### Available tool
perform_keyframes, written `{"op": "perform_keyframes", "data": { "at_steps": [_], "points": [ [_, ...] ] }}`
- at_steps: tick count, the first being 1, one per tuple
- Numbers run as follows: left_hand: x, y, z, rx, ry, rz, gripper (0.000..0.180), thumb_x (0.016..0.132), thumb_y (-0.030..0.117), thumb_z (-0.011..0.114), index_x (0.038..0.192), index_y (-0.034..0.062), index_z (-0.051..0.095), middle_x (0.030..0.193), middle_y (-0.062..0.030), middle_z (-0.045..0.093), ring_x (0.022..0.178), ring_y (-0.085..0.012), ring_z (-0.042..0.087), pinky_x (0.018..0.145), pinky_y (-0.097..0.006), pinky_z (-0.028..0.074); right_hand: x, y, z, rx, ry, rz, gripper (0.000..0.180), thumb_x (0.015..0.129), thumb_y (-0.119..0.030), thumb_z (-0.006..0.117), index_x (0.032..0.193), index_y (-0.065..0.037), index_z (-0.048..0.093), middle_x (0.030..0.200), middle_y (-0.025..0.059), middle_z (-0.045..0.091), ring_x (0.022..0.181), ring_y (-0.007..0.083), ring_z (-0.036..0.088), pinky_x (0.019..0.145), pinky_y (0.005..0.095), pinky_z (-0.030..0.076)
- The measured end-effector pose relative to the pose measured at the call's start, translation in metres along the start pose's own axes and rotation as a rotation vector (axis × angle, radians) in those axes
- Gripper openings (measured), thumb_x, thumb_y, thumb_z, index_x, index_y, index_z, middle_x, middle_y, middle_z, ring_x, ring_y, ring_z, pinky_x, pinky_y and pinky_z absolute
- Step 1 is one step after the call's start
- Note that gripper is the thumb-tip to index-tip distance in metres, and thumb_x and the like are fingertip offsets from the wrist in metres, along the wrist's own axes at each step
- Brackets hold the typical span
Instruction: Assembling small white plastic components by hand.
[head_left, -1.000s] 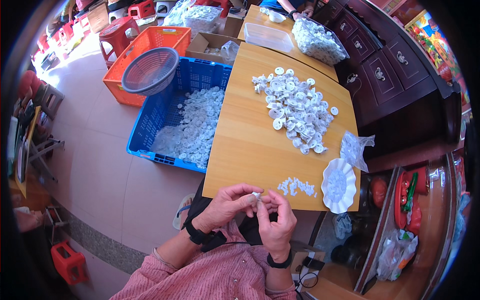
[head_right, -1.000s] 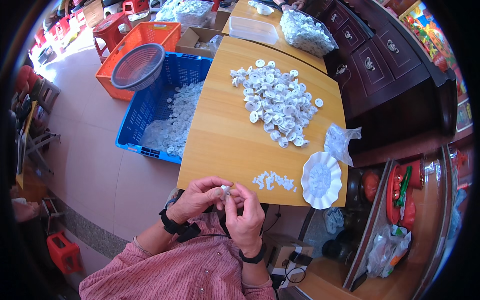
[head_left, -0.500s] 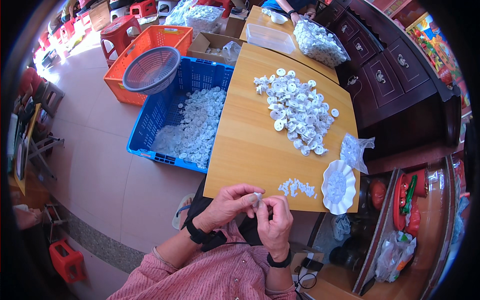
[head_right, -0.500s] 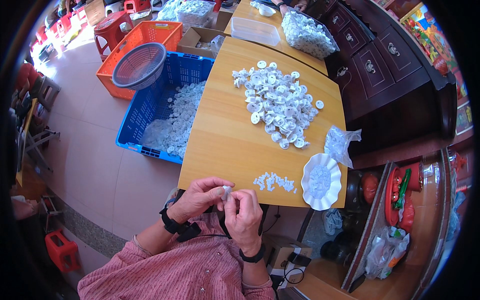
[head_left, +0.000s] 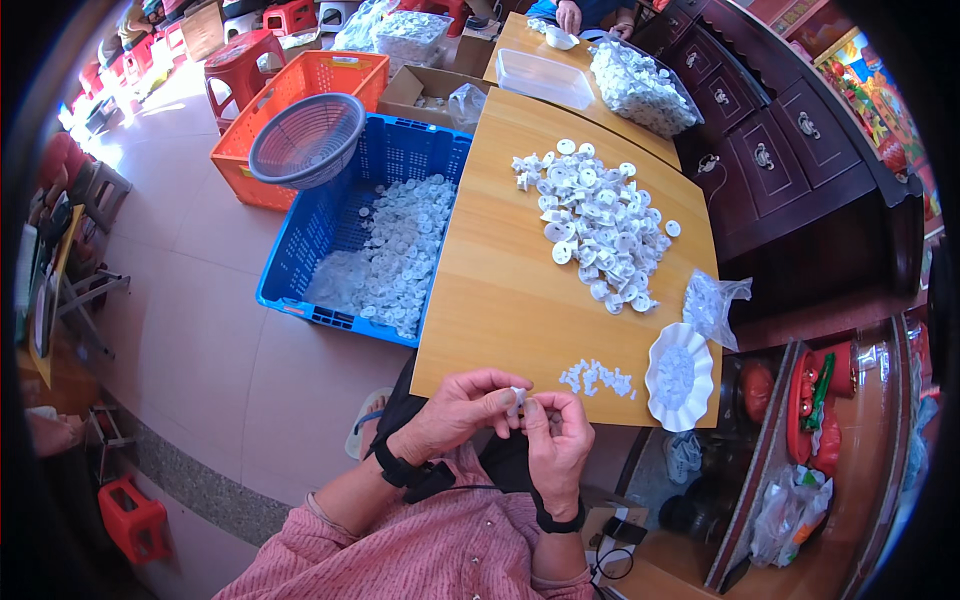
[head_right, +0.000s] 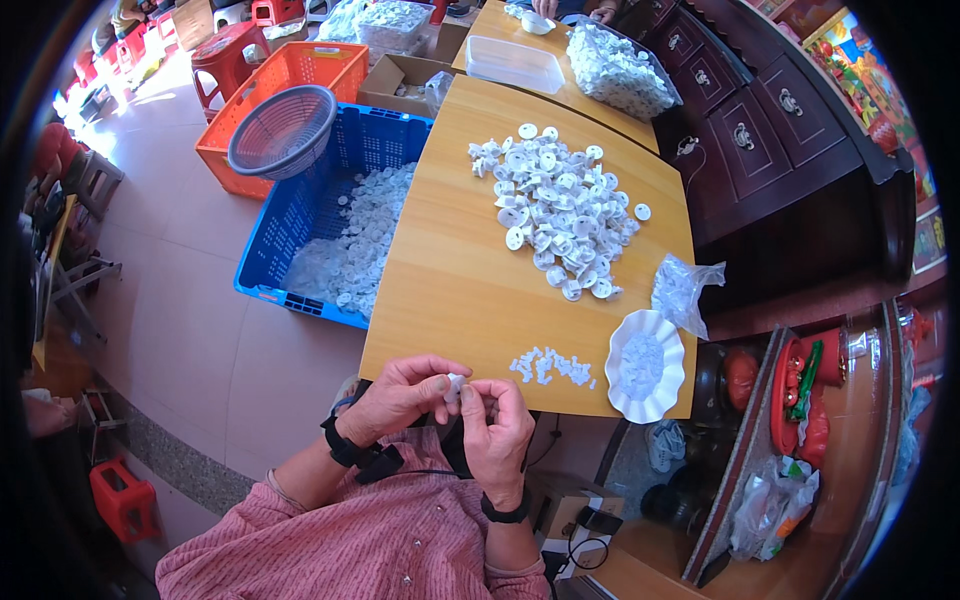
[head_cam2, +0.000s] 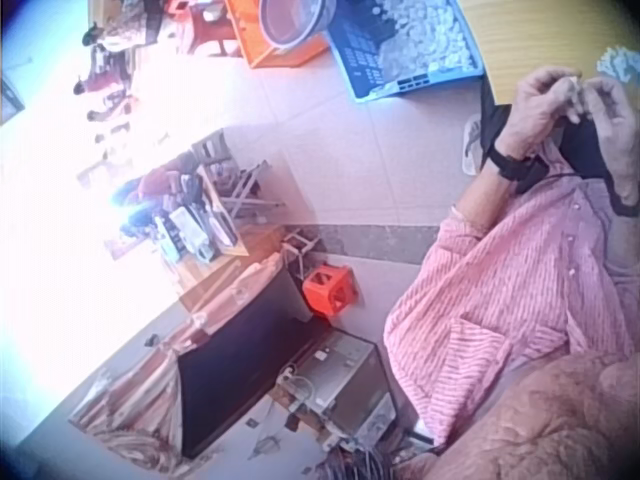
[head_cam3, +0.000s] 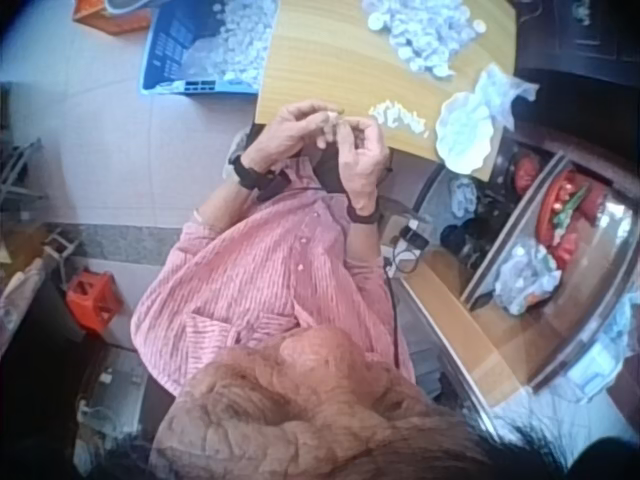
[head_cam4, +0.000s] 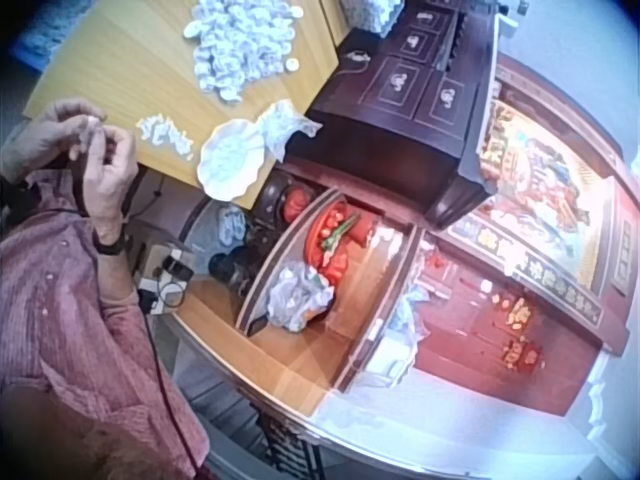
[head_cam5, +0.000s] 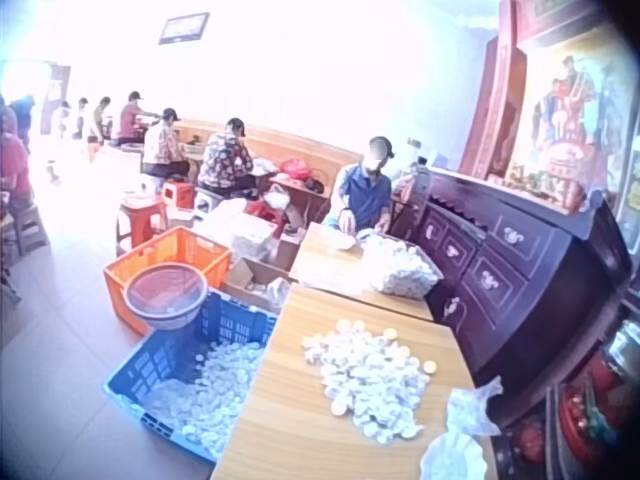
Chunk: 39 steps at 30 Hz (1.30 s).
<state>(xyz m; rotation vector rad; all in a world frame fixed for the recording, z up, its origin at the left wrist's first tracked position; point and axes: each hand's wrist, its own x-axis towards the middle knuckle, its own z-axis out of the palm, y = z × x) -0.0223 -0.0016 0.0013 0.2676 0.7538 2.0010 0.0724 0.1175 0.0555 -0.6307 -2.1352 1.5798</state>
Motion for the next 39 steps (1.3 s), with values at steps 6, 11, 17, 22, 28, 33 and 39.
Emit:
{"op": "perform_keyframes", "data": {
  "at_steps": [6, 11, 17, 22, 28, 33, 39],
  "points": [
    [-0.003, 0.002, 0.002, 0.085, 0.036, -0.007, 0.027, 0.101, 0.014, 0.057, 0.121, -0.0024, 0.061, 0.088, -0.0077, 0.066, 0.074, -0.0131, 0.064, 0.067, -0.025, 0.055, 0.001, 0.002, 0.0, 0.011, -0.039, -0.006, 0.009, 0.093, -0.004, 0.066, 0.093, 0.001, 0.059, 0.08, 0.0056, 0.068, 0.07, 0.0081, 0.065, 0.063, 0.023, 0.053],
    [-0.01, 0.03, 0.005, 0.122, 0.12, 0.048, 0.029, 0.1, 0.013, 0.057, 0.123, -0.0036, 0.06, 0.099, -0.0087, 0.066, 0.081, -0.0126, 0.065, 0.069, -0.024, 0.057, 0.002, 0.008, 0.0, 0.01, 0.031, 0.013, 0.011, 0.092, -0.007, 0.068, 0.092, 0.001, 0.06, 0.078, 0.0033, 0.066, 0.066, 0.0075, 0.062, 0.061, 0.0232, 0.051],
    [-0.003, 0.064, -0.07, 0.014, 0.464, 0.396, 0.032, 0.101, 0.021, 0.055, 0.117, -0.0061, 0.06, 0.096, -0.0128, 0.067, 0.078, -0.0164, 0.067, 0.069, -0.027, 0.057, 0.005, 0.018, -0.009, -0.05, 0.056, 0.024, 0.011, 0.092, -0.008, 0.069, 0.09, 0.0, 0.062, 0.076, 0.003, 0.064, 0.064, 0.0067, 0.059, 0.061, 0.0228, 0.05],
    [0.013, 0.071, -0.143, -0.011, 0.67, 0.458, 0.031, 0.1, 0.02, 0.057, 0.111, -0.0094, 0.057, 0.101, -0.0191, 0.065, 0.092, -0.0277, 0.069, 0.083, -0.036, 0.06, 0.013, 0.027, -0.018, -0.071, 0.092, 0.0, 0.009, 0.091, -0.008, 0.068, 0.092, 0.0, 0.063, 0.073, 0.0015, 0.062, 0.064, 0.0065, 0.057, 0.06, 0.0238, 0.049],
    [0.025, 0.073, -0.118, 0.283, 0.707, 0.418, 0.038, 0.093, 0.02, 0.068, 0.111, -0.0129, 0.06, 0.117, -0.02, 0.06, 0.095, -0.0236, 0.067, 0.087, -0.032, 0.057, 0.028, 0.028, -0.028, -0.18, 0.118, -0.085, 0.01, 0.091, -0.006, 0.067, 0.094, 0.002, 0.062, 0.08, 0.0064, 0.064, 0.067, 0.012, 0.062, 0.063, 0.0266, 0.052],
    [0.036, 0.091, -0.044, 0.456, 0.514, 0.356, 0.032, 0.097, 0.018, 0.062, 0.116, -0.0084, 0.061, 0.104, -0.0122, 0.067, 0.093, -0.0178, 0.066, 0.083, -0.027, 0.056, 0.024, 0.035, -0.035, -0.292, 0.155, -0.111, 0.006, 0.091, -0.003, 0.065, 0.094, 0.002, 0.063, 0.083, 0.0089, 0.064, 0.068, 0.0156, 0.064, 0.063, 0.0285, 0.053],
    [0.069, 0.105, 0.004, 0.897, 0.366, 0.24, 0.03, 0.096, 0.02, 0.062, 0.111, -0.0056, 0.066, 0.093, -0.0064, 0.068, 0.082, -0.0102, 0.064, 0.073, -0.025, 0.052, 0.02, 0.038, -0.037, -0.318, 0.13, -0.101, 0.006, 0.09, -0.002, 0.066, 0.093, 0.002, 0.064, 0.083, 0.01, 0.064, 0.067, 0.0172, 0.064, 0.061, 0.0295, 0.052]
  ]
}}
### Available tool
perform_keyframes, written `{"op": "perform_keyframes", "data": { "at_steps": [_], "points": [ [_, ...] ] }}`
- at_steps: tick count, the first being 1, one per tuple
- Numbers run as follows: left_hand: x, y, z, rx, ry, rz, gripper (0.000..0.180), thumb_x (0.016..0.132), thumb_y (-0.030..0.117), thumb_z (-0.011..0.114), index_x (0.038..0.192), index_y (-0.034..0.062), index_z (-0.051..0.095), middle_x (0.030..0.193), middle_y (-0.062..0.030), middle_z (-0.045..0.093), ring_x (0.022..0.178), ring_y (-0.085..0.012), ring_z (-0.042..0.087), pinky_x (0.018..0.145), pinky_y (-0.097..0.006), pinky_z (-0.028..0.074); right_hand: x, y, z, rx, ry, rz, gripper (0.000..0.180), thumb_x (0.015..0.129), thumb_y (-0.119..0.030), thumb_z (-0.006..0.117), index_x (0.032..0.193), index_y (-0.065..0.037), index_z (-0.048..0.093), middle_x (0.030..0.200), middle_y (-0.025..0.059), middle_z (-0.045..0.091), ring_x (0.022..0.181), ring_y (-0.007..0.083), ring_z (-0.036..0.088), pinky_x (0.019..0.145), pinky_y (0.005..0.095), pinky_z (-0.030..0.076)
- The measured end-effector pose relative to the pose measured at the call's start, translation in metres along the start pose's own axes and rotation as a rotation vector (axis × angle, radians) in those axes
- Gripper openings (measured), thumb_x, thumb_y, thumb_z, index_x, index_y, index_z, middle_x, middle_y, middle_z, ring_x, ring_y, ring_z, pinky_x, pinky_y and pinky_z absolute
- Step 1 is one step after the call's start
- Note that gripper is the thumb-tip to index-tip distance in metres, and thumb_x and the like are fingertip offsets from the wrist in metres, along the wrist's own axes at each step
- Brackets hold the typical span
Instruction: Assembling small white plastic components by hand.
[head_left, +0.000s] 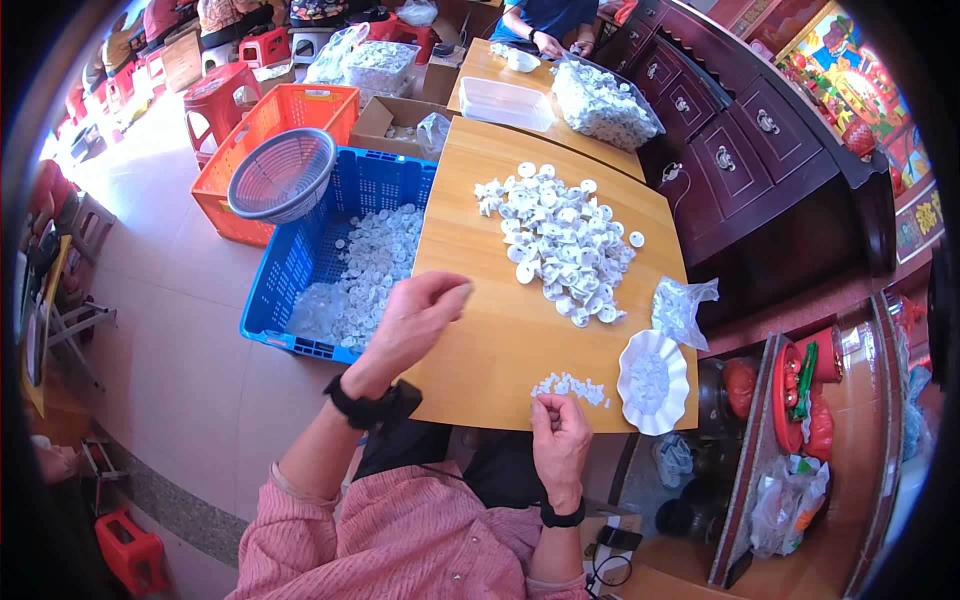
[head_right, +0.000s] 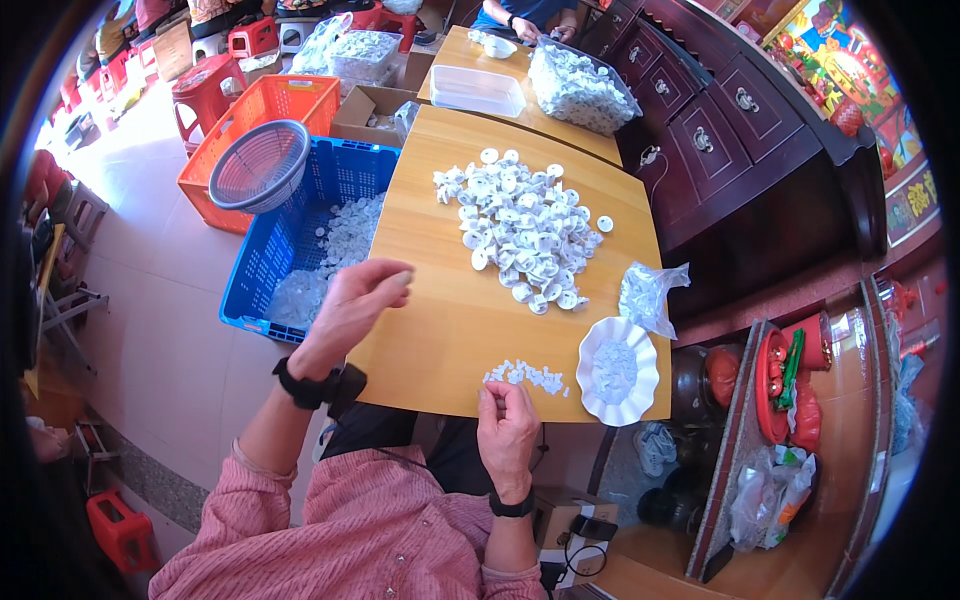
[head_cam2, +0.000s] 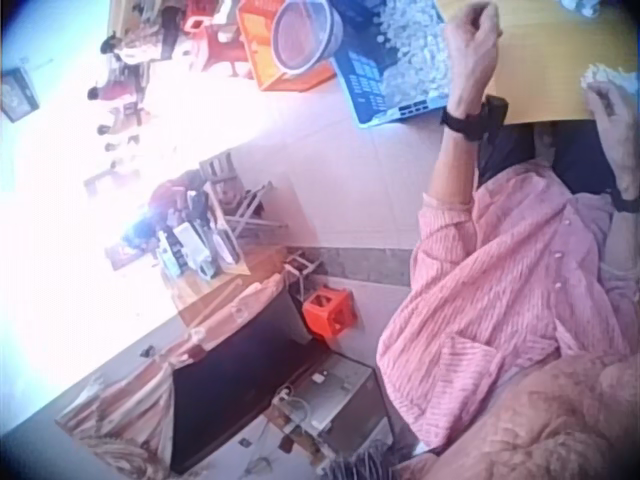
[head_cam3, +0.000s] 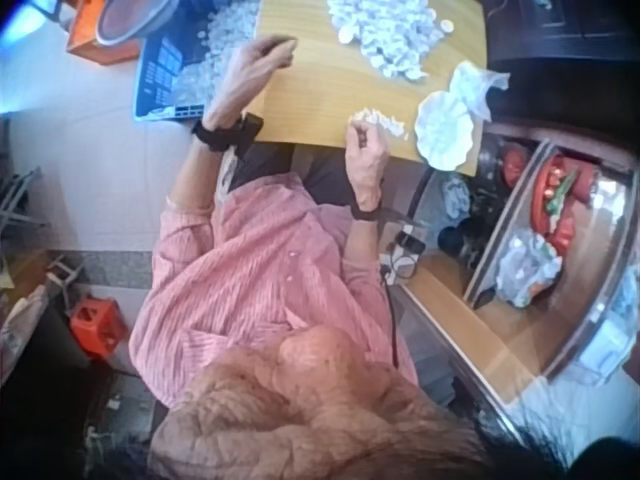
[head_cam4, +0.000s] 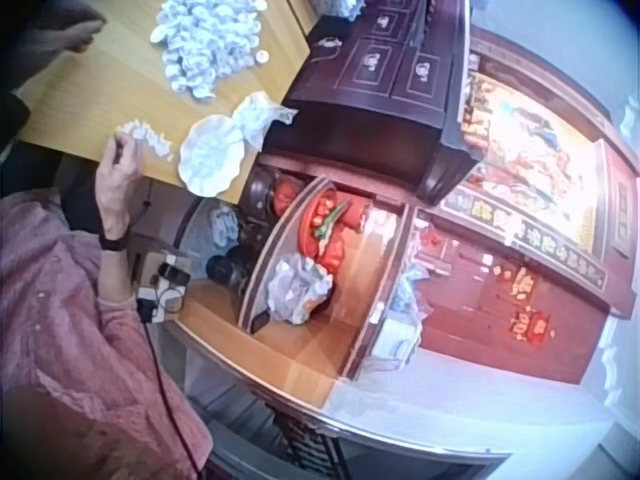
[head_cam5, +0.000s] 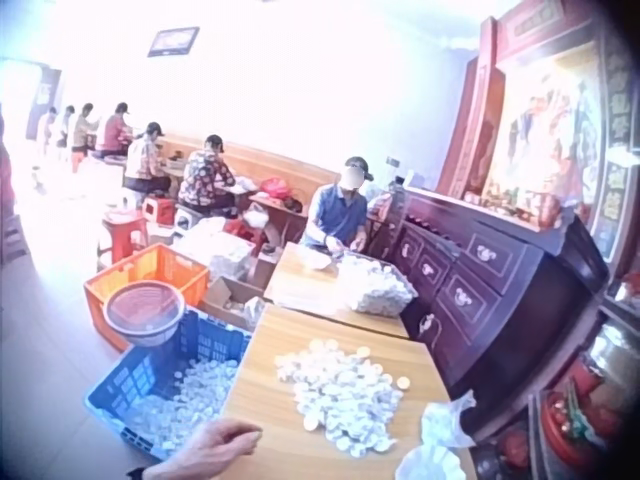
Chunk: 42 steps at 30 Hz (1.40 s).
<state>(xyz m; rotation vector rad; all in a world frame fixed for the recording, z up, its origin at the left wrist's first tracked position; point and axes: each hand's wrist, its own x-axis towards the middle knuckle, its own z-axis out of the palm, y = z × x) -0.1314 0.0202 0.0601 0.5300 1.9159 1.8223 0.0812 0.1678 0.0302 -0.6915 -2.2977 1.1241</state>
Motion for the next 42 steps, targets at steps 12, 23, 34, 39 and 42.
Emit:
{"op": "perform_keyframes", "data": {
  "at_steps": [12, 23, 34, 39, 42],
  "points": [
    [0.084, -0.019, 0.081, 0.61, -0.092, 0.478, 0.031, 0.084, 0.015, 0.063, 0.111, 0.0002, 0.069, 0.108, -0.0236, 0.063, 0.096, -0.0351, 0.063, 0.083, -0.042, 0.052, -0.02, 0.015, -0.019, -0.126, 0.101, -0.001, 0.007, 0.088, -0.002, 0.067, 0.094, 0.002, 0.065, 0.085, 0.0132, 0.063, 0.07, 0.024, 0.064, 0.062, 0.0335, 0.052],
    [0.087, -0.047, 0.095, 0.749, 0.008, 0.479, 0.017, 0.081, 0.005, 0.061, 0.097, -0.0003, 0.065, 0.114, -0.0211, 0.052, 0.096, -0.0416, 0.059, 0.081, -0.048, 0.052, -0.019, 0.014, -0.013, -0.362, 0.102, -0.197, 0.013, 0.085, 0.001, 0.066, 0.097, -0.001, 0.069, 0.09, 0.0127, 0.06, 0.08, 0.0284, 0.064, 0.068, 0.0372, 0.052],
    [0.086, -0.038, 0.092, 0.813, -0.042, 0.478, 0.024, 0.078, 0.008, 0.069, 0.101, 0.0003, 0.067, 0.112, -0.0198, 0.056, 0.095, -0.0388, 0.061, 0.082, -0.046, 0.052, -0.021, 0.007, -0.012, -0.518, 0.029, -0.224, 0.014, 0.085, -0.002, 0.065, 0.099, -0.003, 0.069, 0.093, 0.0122, 0.059, 0.083, 0.0317, 0.063, 0.069, 0.0414, 0.053],
    [0.081, -0.033, 0.083, 0.829, -0.145, 0.253, 0.024, 0.075, 0.017, 0.072, 0.087, -0.0022, 0.065, 0.102, -0.0272, 0.055, 0.088, -0.0434, 0.062, 0.078, -0.049, 0.053, -0.024, 0.019, -0.011, -0.273, 0.094, -0.116, 0.01, 0.084, 0.001, 0.066, 0.093, -0.002, 0.066, 0.092, 0.0133, 0.06, 0.081, 0.0325, 0.064, 0.068, 0.0417, 0.052],
    [0.072, -0.032, 0.069, 0.873, -0.176, 0.303, 0.027, 0.074, 0.022, 0.075, 0.081, -0.003, 0.065, 0.093, -0.0257, 0.061, 0.086, -0.0414, 0.063, 0.074, -0.048, 0.054, -0.025, 0.021, -0.014, -0.281, 0.111, -0.169, 0.014, 0.084, 0.006, 0.066, 0.096, 0.001, 0.066, 0.092, 0.0129, 0.059, 0.072, 0.0232, 0.063, 0.061, 0.032, 0.051]
  ]
}}
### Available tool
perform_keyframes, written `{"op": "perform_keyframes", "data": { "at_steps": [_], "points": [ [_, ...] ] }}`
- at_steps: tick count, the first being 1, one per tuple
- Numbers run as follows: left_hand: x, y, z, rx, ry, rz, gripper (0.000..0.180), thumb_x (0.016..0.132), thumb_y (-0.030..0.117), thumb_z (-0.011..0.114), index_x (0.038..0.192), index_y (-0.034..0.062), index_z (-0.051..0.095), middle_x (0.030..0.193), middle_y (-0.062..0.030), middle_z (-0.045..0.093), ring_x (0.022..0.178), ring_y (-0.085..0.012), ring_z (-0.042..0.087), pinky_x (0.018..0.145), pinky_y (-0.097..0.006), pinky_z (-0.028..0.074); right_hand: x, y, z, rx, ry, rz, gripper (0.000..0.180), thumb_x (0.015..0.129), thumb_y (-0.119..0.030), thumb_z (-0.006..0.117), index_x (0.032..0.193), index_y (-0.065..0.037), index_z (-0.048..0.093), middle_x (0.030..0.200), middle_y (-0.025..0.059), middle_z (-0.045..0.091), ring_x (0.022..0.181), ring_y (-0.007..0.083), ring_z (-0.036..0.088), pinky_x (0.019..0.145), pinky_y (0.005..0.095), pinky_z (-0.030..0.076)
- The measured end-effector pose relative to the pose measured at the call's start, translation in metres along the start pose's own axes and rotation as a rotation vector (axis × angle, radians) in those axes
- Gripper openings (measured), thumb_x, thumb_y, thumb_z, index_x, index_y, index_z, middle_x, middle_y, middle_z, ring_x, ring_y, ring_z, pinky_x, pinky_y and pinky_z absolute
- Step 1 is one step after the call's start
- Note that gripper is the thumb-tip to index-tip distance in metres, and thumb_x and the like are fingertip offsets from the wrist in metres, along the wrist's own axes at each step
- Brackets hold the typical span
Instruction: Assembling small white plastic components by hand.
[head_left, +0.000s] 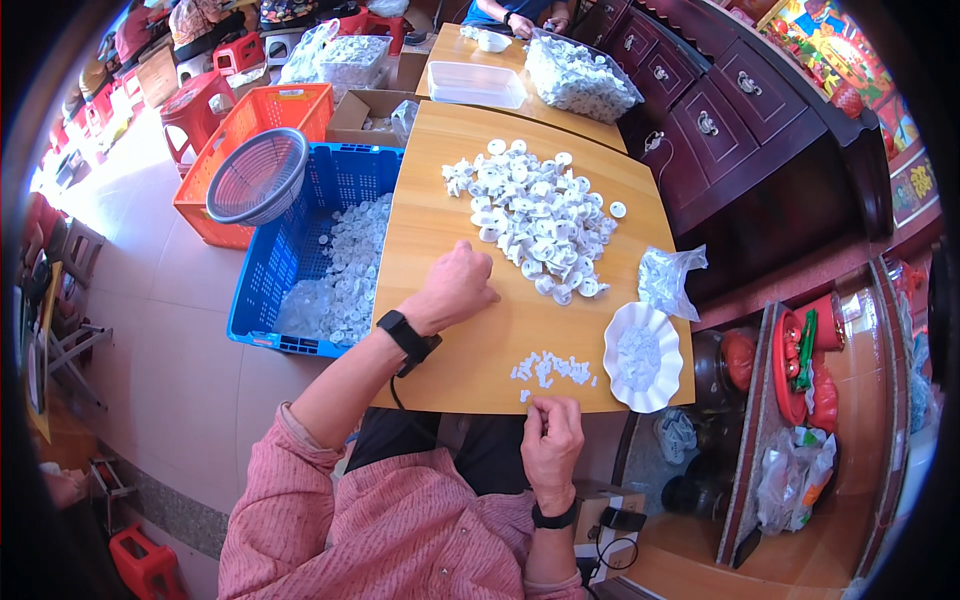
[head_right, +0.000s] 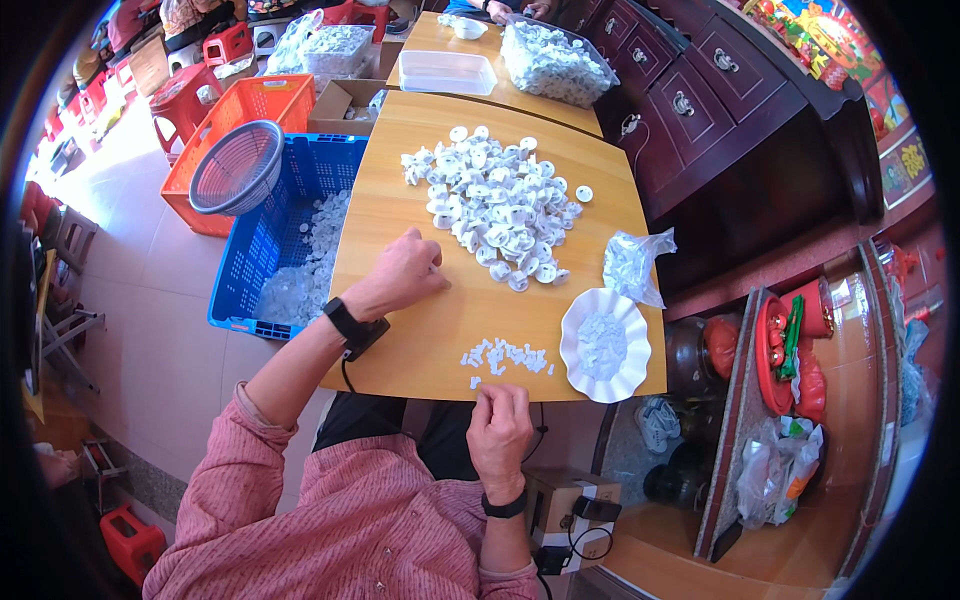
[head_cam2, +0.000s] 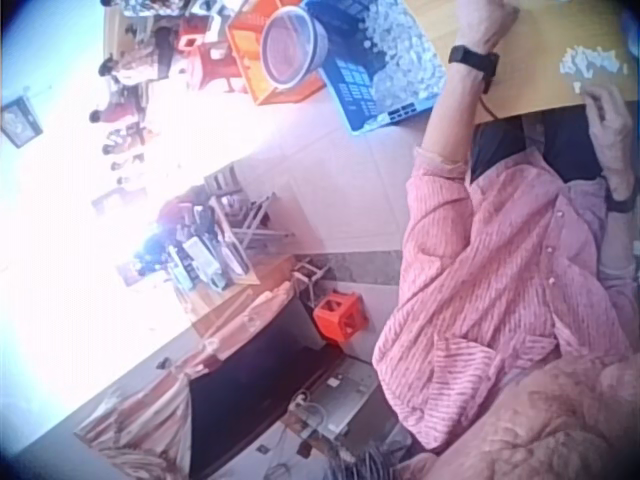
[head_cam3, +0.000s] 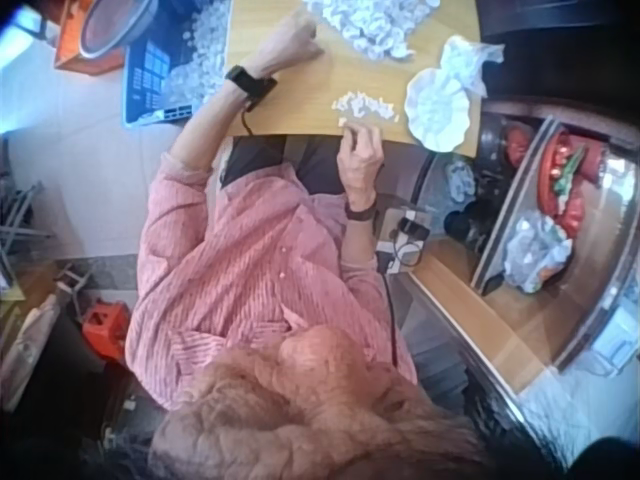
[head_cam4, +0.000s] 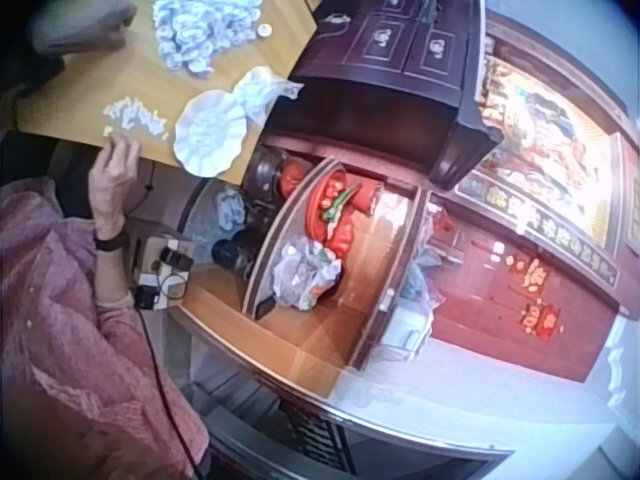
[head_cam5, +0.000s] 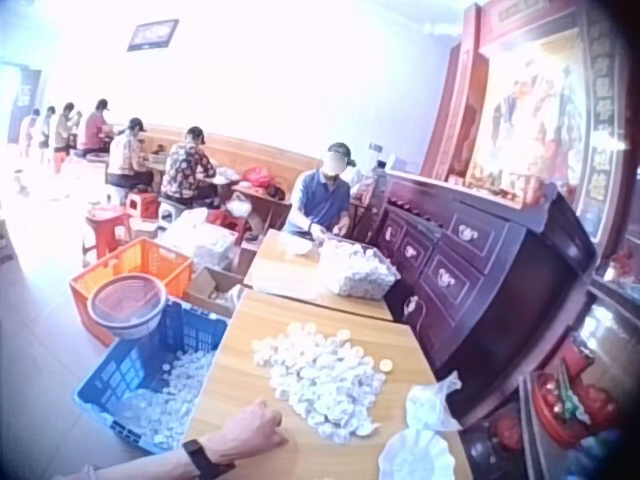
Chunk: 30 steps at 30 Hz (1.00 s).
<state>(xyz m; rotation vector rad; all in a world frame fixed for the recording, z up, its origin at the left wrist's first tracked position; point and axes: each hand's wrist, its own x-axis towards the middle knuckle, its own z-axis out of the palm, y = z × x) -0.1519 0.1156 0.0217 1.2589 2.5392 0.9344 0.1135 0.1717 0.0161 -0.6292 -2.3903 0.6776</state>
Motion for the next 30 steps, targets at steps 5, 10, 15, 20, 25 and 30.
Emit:
{"op": "perform_keyframes", "data": {
  "at_steps": [5, 10, 15, 20, 25, 30],
  "points": [
    [-0.028, 0.016, -0.032, -0.24, -0.017, 0.015, 0.033, 0.079, 0.027, 0.077, 0.087, -0.005, 0.07, 0.073, -0.0181, 0.066, 0.072, -0.027, 0.066, 0.063, -0.037, 0.053, -0.003, -0.005, -0.001, 0.011, -0.042, 0.0, 0.018, 0.081, 0.004, 0.068, 0.099, -0.001, 0.066, 0.094, 0.0135, 0.06, 0.078, 0.028, 0.064, 0.066, 0.0373, 0.052],
    [-0.071, 0.032, -0.056, -0.69, -0.172, -0.172, 0.031, 0.089, 0.024, 0.073, 0.098, -0.0063, 0.07, 0.07, -0.0081, 0.065, 0.06, -0.0124, 0.065, 0.051, -0.024, 0.052, -0.003, -0.009, -0.004, -0.038, -0.081, -0.031, 0.022, 0.08, 0.002, 0.069, 0.101, -0.003, 0.068, 0.094, 0.0127, 0.06, 0.085, 0.0323, 0.063, 0.071, 0.0413, 0.053],
    [-0.12, 0.028, -0.044, -1.122, -0.091, -0.379, 0.029, 0.092, 0.023, 0.071, 0.103, -0.0037, 0.069, 0.076, -0.0043, 0.066, 0.063, -0.0098, 0.064, 0.055, -0.022, 0.053, -0.001, -0.009, -0.004, -0.028, -0.095, -0.094, 0.017, 0.079, 0.003, 0.069, 0.095, -0.003, 0.071, 0.092, 0.0107, 0.06, 0.084, 0.0301, 0.063, 0.071, 0.0399, 0.052],
    [-0.153, 0.022, -0.011, -1.369, -0.016, -0.435, 0.023, 0.099, 0.019, 0.06, 0.102, -0.0015, 0.069, 0.085, -0.0043, 0.068, 0.064, -0.0081, 0.063, 0.051, -0.02, 0.051, 0.001, -0.014, -0.003, -0.027, -0.109, -0.126, 0.019, 0.078, 0.006, 0.069, 0.096, -0.002, 0.071, 0.092, 0.0113, 0.061, 0.082, 0.0284, 0.064, 0.071, 0.0381, 0.053],
    [-0.168, 0.028, -0.003, -1.458, -0.004, -0.46, 0.024, 0.1, 0.018, 0.058, 0.106, -0.0022, 0.068, 0.095, -0.009, 0.071, 0.065, -0.0091, 0.064, 0.052, -0.02, 0.052, -0.004, -0.013, 0.001, 0.026, -0.076, -0.076, 0.023, 0.078, 0.008, 0.069, 0.099, -0.001, 0.071, 0.094, 0.0125, 0.061, 0.08, 0.0267, 0.064, 0.069, 0.0351, 0.053],
    [-0.17, 0.028, -0.004, -1.684, -0.011, -0.441, 0.035, 0.103, 0.015, 0.05, 0.131, -0.0052, 0.055, 0.117, -0.0156, 0.065, 0.092, -0.0197, 0.069, 0.078, -0.027, 0.059, -0.006, -0.011, 0.003, -0.079, -0.089, -0.107, 0.024, 0.077, 0.001, 0.074, 0.101, -0.003, 0.071, 0.091, 0.0096, 0.059, 0.083, 0.0284, 0.063, 0.07, 0.0392, 0.052]
  ]
}}
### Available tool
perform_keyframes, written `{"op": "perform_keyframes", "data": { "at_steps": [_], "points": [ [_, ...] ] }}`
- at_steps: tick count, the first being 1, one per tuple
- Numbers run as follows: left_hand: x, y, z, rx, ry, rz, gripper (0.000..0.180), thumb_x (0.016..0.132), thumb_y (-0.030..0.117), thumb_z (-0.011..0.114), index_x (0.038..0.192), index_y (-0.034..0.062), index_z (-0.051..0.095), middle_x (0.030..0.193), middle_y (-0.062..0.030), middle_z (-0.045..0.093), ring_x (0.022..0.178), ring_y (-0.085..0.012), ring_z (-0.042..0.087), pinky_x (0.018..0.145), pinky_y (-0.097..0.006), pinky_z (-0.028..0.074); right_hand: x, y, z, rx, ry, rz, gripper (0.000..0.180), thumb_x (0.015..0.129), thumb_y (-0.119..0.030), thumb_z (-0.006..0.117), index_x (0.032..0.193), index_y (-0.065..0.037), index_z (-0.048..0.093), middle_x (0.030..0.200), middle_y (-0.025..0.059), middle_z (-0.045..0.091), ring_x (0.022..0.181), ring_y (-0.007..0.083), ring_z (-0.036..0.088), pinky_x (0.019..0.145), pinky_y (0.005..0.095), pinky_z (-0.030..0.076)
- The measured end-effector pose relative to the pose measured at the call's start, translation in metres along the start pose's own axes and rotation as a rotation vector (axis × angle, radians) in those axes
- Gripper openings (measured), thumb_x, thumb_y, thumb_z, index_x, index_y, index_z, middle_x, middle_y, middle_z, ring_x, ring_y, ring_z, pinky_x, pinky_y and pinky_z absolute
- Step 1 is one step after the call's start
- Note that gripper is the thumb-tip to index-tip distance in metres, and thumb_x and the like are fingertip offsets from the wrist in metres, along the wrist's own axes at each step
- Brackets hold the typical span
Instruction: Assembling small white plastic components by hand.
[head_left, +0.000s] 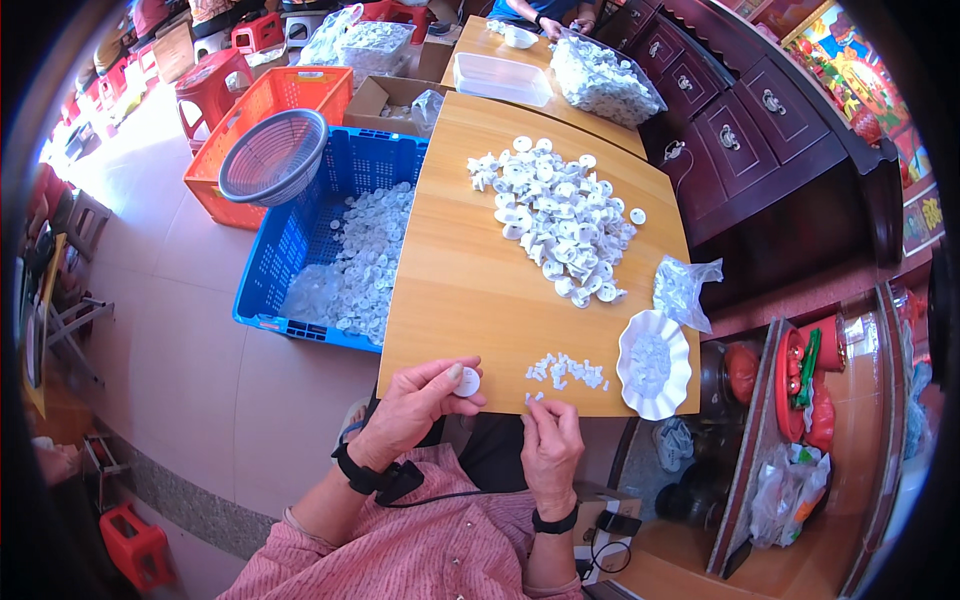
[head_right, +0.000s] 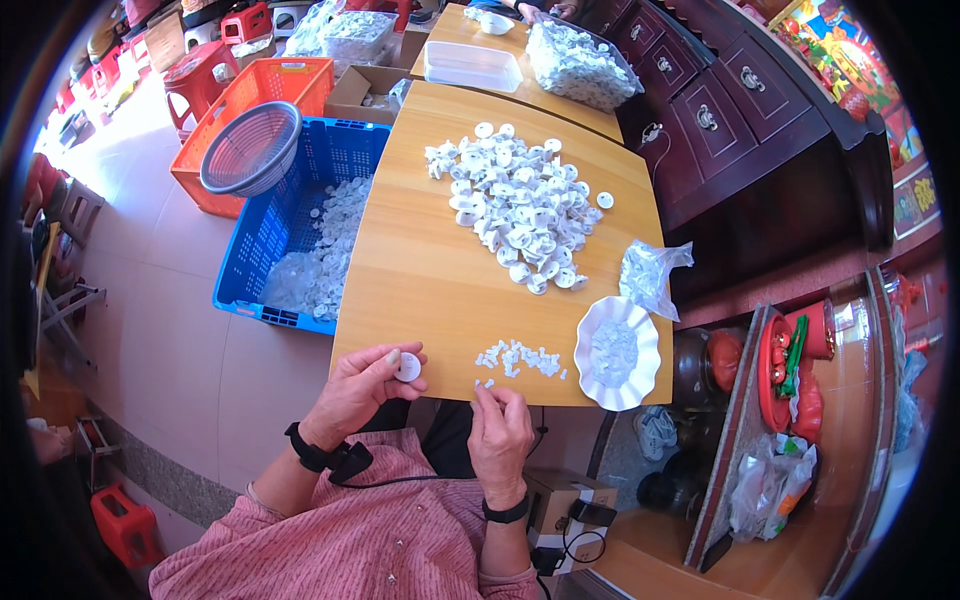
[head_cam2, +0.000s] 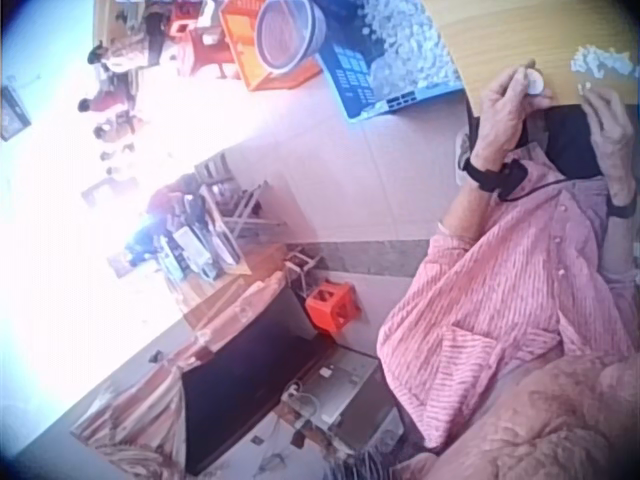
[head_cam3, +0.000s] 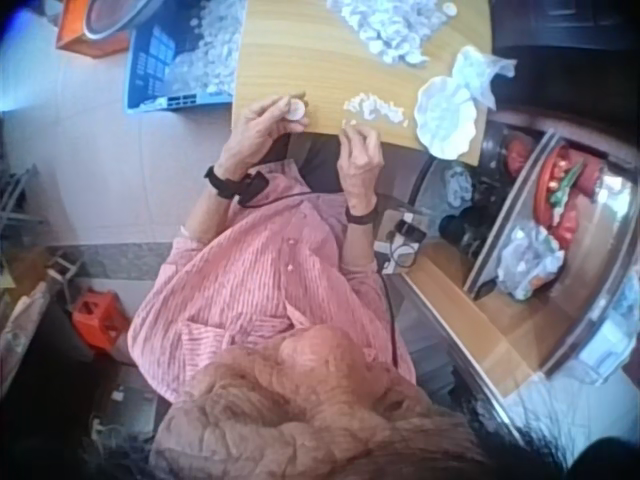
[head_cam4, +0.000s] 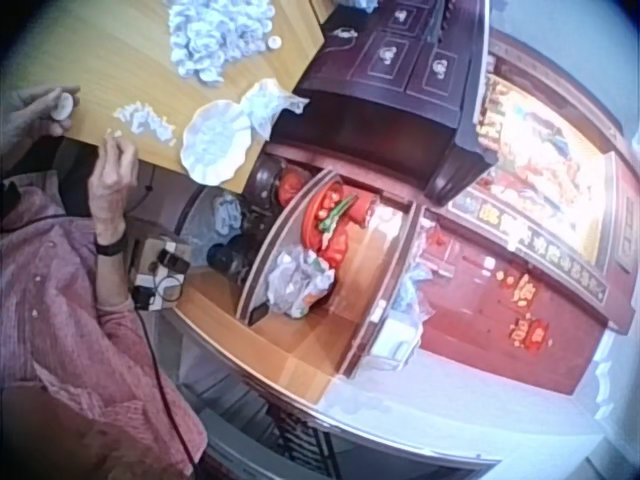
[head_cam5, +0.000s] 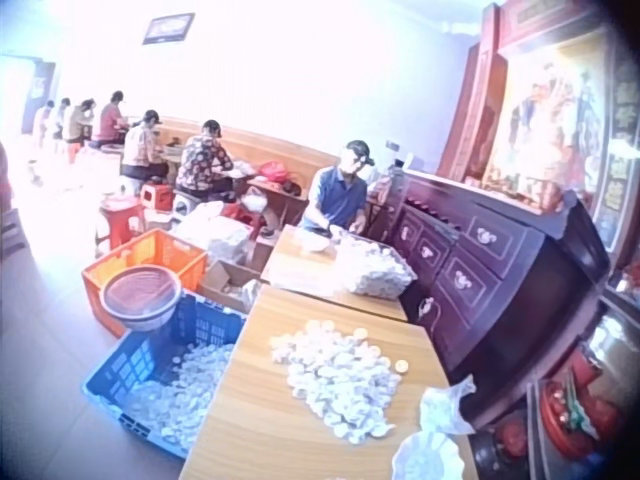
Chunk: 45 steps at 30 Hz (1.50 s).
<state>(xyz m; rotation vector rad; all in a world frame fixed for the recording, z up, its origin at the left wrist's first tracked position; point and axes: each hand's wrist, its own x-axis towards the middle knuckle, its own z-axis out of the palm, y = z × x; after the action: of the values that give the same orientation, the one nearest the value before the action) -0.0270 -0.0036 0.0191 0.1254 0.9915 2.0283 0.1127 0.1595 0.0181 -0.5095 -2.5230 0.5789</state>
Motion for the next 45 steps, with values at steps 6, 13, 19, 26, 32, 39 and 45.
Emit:
{"op": "perform_keyframes", "data": {
  "at_steps": [6, 13, 19, 26, 32, 39, 45],
  "points": [
    [0.0, -0.005, -0.005, -0.134, -0.09, 0.052, 0.039, 0.104, 0.009, 0.045, 0.14, -0.0065, 0.045, 0.134, -0.0213, 0.056, 0.114, -0.0318, 0.063, 0.099, -0.037, 0.054, 0.002, 0.0, 0.0, -0.045, 0.024, -0.099, 0.021, 0.076, 0.0, 0.075, 0.096, -0.003, 0.071, 0.087, 0.0093, 0.06, 0.079, 0.0279, 0.063, 0.069, 0.0389, 0.052],
    [-0.002, -0.009, -0.007, -0.155, -0.099, 0.039, 0.04, 0.102, 0.009, 0.051, 0.138, -0.0062, 0.047, 0.13, -0.0212, 0.058, 0.113, -0.0311, 0.064, 0.098, -0.036, 0.054, -0.001, -0.002, 0.005, 0.062, 0.079, -0.076, 0.012, 0.081, 0.001, 0.072, 0.089, 0.0, 0.063, 0.088, 0.0114, 0.06, 0.074, 0.0272, 0.063, 0.065, 0.0375, 0.052],
    [-0.002, -0.011, -0.007, -0.112, -0.147, 0.018, 0.041, 0.1, 0.014, 0.056, 0.135, -0.0063, 0.05, 0.118, -0.0181, 0.064, 0.102, -0.0244, 0.067, 0.088, -0.031, 0.057, -0.005, -0.009, 0.009, 0.535, 0.042, 0.324, 0.007, 0.093, -0.003, 0.063, 0.091, 0.0, 0.058, 0.086, 0.0053, 0.061, 0.071, 0.0105, 0.061, 0.064, 0.0239, 0.05],
    [-0.004, -0.011, -0.007, -0.184, -0.16, -0.015, 0.04, 0.101, 0.016, 0.054, 0.135, -0.0064, 0.051, 0.113, -0.0162, 0.065, 0.096, -0.0214, 0.068, 0.082, -0.029, 0.057, 0.003, -0.021, 0.003, 0.85, -0.04, 0.556, 0.005, 0.095, -0.003, 0.061, 0.097, 0.001, 0.06, 0.09, 0.004, 0.06, 0.072, 0.0093, 0.06, 0.067, 0.0225, 0.05],
    [-0.003, -0.015, -0.01, -0.24, -0.218, -0.038, 0.039, 0.102, 0.016, 0.054, 0.135, -0.005, 0.052, 0.111, -0.0147, 0.065, 0.096, -0.0205, 0.068, 0.081, -0.028, 0.058, 0.015, -0.04, 0.001, 0.842, -0.03, 0.385, 0.005, 0.094, -0.001, 0.062, 0.097, 0.002, 0.061, 0.101, 0.0078, 0.059, 0.078, 0.0114, 0.061, 0.069, 0.0244, 0.052],
    [-0.003, -0.016, -0.01, -0.232, -0.207, -0.017, 0.038, 0.101, 0.014, 0.055, 0.134, -0.0052, 0.052, 0.112, -0.0147, 0.064, 0.096, -0.0202, 0.068, 0.081, -0.028, 0.058, 0.024, -0.056, 0.004, 0.686, -0.025, 0.188, 0.006, 0.09, -0.003, 0.066, 0.094, 0.001, 0.064, 0.103, 0.0126, 0.06, 0.082, 0.0167, 0.062, 0.071, 0.0279, 0.052],
    [-0.004, -0.016, -0.012, -0.241, -0.204, -0.034, 0.039, 0.1, 0.016, 0.056, 0.133, -0.0057, 0.053, 0.11, -0.0169, 0.066, 0.091, -0.0199, 0.068, 0.079, -0.029, 0.058, 0.024, -0.055, 0.005, 0.599, -0.04, 0.127, 0.007, 0.09, -0.003, 0.066, 0.094, 0.001, 0.064, 0.103, 0.0133, 0.06, 0.082, 0.0178, 0.062, 0.07, 0.0285, 0.052]
  ]
}}
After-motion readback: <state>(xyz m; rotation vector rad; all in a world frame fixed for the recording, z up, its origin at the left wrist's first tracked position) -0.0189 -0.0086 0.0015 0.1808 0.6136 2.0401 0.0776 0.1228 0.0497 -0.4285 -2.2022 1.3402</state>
